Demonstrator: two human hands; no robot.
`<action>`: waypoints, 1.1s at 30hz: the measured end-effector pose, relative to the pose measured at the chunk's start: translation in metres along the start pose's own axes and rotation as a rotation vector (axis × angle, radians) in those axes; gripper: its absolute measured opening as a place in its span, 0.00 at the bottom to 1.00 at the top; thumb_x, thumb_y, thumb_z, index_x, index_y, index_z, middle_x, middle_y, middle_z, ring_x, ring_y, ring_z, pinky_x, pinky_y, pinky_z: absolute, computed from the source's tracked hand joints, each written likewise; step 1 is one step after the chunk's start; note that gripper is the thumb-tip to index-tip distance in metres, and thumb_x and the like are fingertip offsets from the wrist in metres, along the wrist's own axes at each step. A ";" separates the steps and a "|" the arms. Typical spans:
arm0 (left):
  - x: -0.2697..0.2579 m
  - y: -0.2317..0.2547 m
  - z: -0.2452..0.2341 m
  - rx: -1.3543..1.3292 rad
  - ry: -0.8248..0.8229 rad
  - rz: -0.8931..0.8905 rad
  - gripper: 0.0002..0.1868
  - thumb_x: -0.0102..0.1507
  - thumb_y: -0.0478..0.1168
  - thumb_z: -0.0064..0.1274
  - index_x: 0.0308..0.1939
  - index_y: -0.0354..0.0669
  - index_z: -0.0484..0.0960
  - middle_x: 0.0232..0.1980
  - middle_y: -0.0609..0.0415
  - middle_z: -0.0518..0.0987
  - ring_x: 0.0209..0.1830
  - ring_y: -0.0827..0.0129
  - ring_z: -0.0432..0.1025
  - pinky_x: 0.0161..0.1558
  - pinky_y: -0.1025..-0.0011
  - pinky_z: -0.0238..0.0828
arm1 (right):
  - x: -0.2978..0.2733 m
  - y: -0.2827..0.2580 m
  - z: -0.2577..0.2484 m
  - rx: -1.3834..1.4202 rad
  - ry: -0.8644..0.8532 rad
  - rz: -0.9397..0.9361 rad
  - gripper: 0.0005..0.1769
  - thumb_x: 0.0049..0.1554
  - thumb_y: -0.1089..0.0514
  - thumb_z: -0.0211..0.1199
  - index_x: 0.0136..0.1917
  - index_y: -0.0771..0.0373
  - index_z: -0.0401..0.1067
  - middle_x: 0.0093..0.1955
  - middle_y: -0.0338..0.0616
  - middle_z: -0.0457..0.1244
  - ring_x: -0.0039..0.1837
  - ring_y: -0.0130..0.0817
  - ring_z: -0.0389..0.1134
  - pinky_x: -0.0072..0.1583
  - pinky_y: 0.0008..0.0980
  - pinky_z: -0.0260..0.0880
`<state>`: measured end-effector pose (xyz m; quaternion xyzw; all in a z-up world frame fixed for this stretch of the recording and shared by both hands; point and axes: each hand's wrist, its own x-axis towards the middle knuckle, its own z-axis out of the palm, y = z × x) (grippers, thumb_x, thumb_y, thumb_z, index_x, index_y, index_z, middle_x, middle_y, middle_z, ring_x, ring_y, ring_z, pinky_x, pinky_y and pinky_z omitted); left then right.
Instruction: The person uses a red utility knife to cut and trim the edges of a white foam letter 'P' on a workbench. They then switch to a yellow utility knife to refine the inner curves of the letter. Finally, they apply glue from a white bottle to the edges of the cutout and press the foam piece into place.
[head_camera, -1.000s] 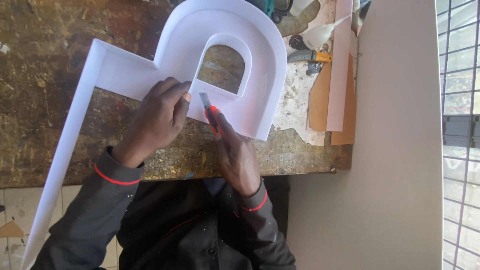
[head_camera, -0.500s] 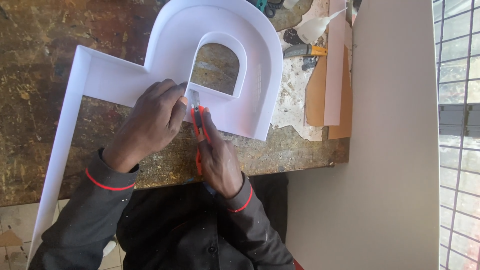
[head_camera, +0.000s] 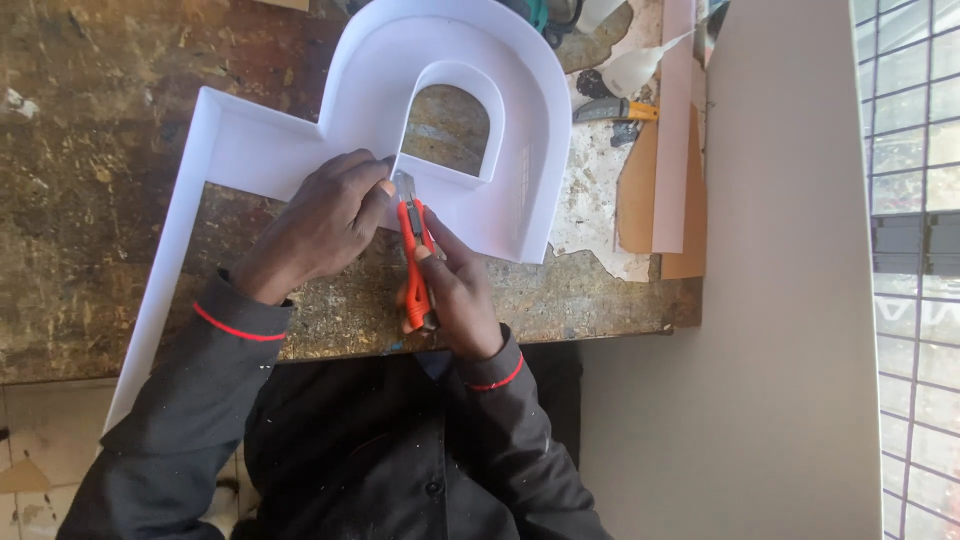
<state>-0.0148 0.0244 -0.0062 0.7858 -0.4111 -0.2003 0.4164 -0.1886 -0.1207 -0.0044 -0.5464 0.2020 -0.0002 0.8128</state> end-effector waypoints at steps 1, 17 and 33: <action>0.002 -0.002 -0.001 0.008 0.005 0.012 0.22 0.82 0.37 0.35 0.69 0.20 0.77 0.52 0.33 0.78 0.50 0.38 0.79 0.45 0.41 0.79 | 0.003 -0.003 -0.003 -0.002 -0.002 -0.015 0.38 0.76 0.58 0.53 0.94 0.66 0.47 0.35 0.68 0.72 0.28 0.52 0.76 0.26 0.35 0.76; -0.003 -0.002 0.010 0.038 0.068 0.030 0.28 0.87 0.43 0.31 0.70 0.22 0.81 0.47 0.38 0.78 0.43 0.47 0.77 0.41 0.52 0.72 | -0.008 -0.013 -0.007 -0.607 0.117 -0.130 0.33 0.74 0.58 0.55 0.89 0.65 0.59 0.40 0.59 0.75 0.34 0.45 0.79 0.35 0.39 0.80; -0.002 -0.006 0.006 0.025 0.037 0.061 0.28 0.86 0.43 0.33 0.72 0.20 0.79 0.46 0.38 0.77 0.42 0.47 0.77 0.39 0.51 0.73 | -0.004 0.012 -0.002 0.150 -0.032 -0.052 0.37 0.76 0.61 0.50 0.94 0.66 0.45 0.39 0.66 0.72 0.32 0.50 0.77 0.30 0.39 0.81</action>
